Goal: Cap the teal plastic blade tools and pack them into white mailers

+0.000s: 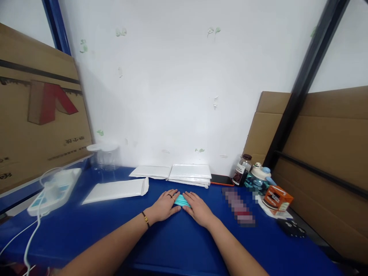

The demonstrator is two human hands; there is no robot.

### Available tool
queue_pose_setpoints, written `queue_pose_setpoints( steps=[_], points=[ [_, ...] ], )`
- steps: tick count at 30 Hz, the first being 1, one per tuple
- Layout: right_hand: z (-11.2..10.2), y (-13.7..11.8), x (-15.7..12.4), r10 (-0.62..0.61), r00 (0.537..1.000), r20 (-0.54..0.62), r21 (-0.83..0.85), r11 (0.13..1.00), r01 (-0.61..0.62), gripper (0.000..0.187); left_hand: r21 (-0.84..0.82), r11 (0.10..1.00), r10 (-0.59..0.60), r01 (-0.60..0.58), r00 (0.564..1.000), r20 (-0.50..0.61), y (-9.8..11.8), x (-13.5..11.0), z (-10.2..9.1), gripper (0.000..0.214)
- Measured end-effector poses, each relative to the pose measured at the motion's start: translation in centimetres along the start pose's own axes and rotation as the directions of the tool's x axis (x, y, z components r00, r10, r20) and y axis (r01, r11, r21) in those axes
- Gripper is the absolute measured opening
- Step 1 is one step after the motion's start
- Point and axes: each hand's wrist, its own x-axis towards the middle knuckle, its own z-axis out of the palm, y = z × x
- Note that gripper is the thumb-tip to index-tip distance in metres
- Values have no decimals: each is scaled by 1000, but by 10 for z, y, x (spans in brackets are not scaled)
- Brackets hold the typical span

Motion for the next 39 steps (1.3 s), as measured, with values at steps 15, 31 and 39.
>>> queue_pose_setpoints(
  steps=[15, 31, 39],
  points=[
    [-23, -9, 3, 138, 986, -89, 413, 907, -89, 33, -146, 989, -26, -9, 972, -234, -3, -15, -18, 24],
    [-16, 26, 36, 163, 985, 49, 578, 800, -161, 23, -139, 987, -85, 83, 996, -12, -38, 44, -11, 14],
    [-20, 35, 39, 253, 967, -7, 564, 800, -205, 31, 5, 992, -130, 130, 991, -15, -36, 48, -22, 13]
  ],
)
